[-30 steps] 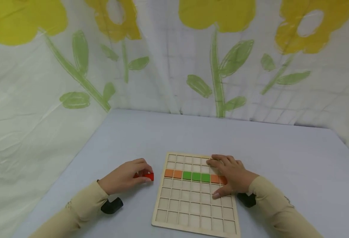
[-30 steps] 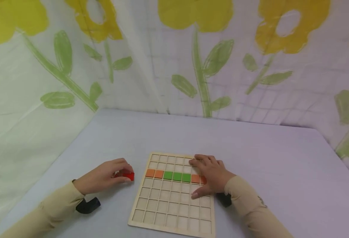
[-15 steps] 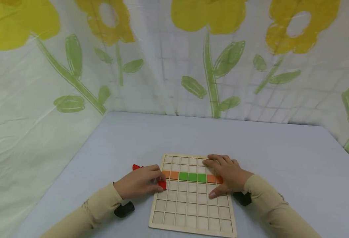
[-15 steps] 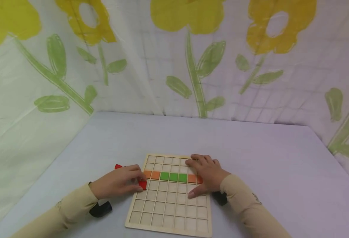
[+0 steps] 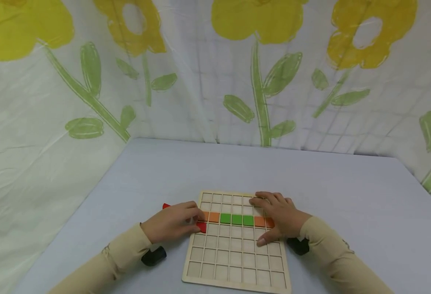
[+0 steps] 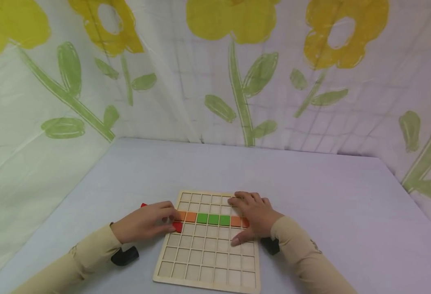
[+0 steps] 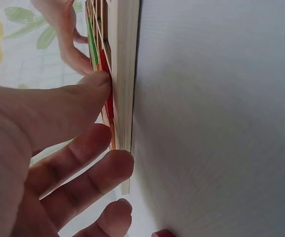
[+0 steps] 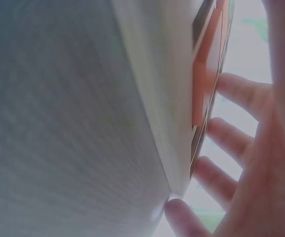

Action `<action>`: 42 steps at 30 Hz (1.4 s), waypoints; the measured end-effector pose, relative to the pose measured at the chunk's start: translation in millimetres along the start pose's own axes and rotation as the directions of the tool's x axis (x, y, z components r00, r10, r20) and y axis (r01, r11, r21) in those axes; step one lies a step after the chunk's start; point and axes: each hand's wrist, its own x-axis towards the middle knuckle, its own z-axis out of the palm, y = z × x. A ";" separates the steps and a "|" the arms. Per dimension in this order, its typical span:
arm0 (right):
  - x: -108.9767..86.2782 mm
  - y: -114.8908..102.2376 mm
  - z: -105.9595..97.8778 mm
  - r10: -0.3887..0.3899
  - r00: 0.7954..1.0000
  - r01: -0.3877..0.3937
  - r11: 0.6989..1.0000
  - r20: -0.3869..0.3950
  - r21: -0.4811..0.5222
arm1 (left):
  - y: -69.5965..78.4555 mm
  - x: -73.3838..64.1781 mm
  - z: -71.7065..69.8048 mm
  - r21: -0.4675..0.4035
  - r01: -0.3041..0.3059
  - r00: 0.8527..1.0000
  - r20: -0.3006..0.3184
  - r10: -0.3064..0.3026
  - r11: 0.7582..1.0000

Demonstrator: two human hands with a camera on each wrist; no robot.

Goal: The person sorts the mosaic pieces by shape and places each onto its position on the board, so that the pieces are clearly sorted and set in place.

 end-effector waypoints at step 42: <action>0.4 -0.2 1.1 0.005 1.000 -0.004 1.000 0.014 -0.008 | -50.1 -42.8 -38.6 -0.006 0.266 0.962 0.062 -0.265 0.964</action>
